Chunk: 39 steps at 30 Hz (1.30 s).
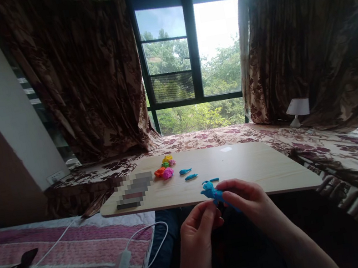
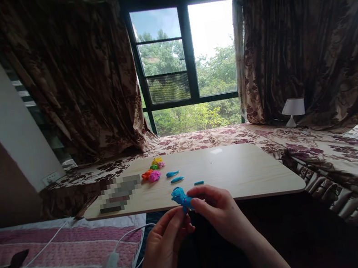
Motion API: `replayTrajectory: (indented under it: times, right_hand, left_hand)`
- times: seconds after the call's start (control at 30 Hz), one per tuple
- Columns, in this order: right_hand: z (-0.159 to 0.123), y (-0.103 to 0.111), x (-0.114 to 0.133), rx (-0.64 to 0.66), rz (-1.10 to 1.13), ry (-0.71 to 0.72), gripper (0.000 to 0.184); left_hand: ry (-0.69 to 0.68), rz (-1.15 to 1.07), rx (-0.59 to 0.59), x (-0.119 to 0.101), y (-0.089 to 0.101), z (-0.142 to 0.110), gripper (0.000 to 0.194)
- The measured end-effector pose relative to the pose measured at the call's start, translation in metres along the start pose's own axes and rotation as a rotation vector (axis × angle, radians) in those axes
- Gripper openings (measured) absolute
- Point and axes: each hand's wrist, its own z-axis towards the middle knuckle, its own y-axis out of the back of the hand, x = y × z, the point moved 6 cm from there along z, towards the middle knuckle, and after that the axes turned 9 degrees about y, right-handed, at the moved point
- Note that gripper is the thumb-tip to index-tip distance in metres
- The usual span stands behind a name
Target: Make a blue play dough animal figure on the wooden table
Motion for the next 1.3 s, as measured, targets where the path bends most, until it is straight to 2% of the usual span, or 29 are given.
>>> replayTrajectory:
  times: [0.2,0.63,0.83,1.07,1.3]
  right_hand:
    - [0.000,0.000,0.002,0.004,0.002,-0.015,0.022]
    - [-0.001,0.001,0.000,0.022,-0.085,0.018,0.025]
    - [-0.002,0.002,-0.003,-0.004,-0.065,-0.010,0.024]
    - [-0.002,0.002,0.000,-0.008,-0.032,0.006,0.023]
    - [-0.006,0.002,-0.005,0.000,-0.018,-0.058,0.024]
  left_hand:
    - [0.043,-0.031,0.031,0.000,-0.002,-0.001,0.023]
    - [-0.042,0.040,-0.001,0.000,0.004,0.004,0.020]
    - [-0.047,0.056,0.045,0.004,0.008,0.008,0.022]
    - [-0.012,0.019,-0.017,0.000,0.006,0.002,0.024]
    - [-0.011,0.037,-0.019,0.000,0.006,0.002,0.025]
